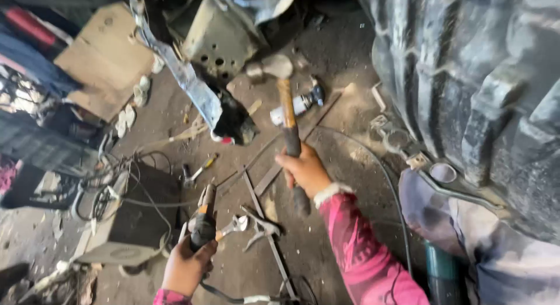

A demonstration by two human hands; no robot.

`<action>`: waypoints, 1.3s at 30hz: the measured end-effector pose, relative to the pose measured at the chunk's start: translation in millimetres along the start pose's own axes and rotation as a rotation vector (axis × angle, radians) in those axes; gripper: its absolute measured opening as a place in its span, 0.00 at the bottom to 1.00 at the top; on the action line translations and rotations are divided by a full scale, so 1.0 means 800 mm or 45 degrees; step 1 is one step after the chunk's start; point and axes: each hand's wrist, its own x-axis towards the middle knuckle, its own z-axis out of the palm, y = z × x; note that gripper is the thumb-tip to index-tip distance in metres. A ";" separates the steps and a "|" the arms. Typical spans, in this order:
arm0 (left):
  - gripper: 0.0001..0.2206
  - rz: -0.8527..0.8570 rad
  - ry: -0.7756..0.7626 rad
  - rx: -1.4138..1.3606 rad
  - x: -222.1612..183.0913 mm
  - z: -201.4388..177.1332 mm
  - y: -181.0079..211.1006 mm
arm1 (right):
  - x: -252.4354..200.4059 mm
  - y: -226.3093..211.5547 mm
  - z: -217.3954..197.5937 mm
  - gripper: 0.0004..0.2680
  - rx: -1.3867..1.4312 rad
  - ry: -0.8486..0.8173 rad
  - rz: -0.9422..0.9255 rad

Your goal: The person welds the front frame rail of a vehicle using a stick welding electrode holder, striking arcs that produce sparks along the metal. They hold the frame with one hand while welding, then hammer the welded area and reposition to weld additional spots on the frame.

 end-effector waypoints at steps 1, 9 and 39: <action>0.11 -0.018 0.013 -0.030 0.004 0.004 0.008 | 0.002 0.002 0.001 0.05 0.257 0.051 0.006; 0.13 -0.171 0.069 0.058 -0.030 -0.014 0.012 | 0.005 0.027 0.043 0.03 0.880 0.521 -0.093; 0.13 -0.162 0.079 0.062 -0.032 -0.012 0.034 | 0.003 0.060 -0.028 0.09 1.052 0.058 -0.323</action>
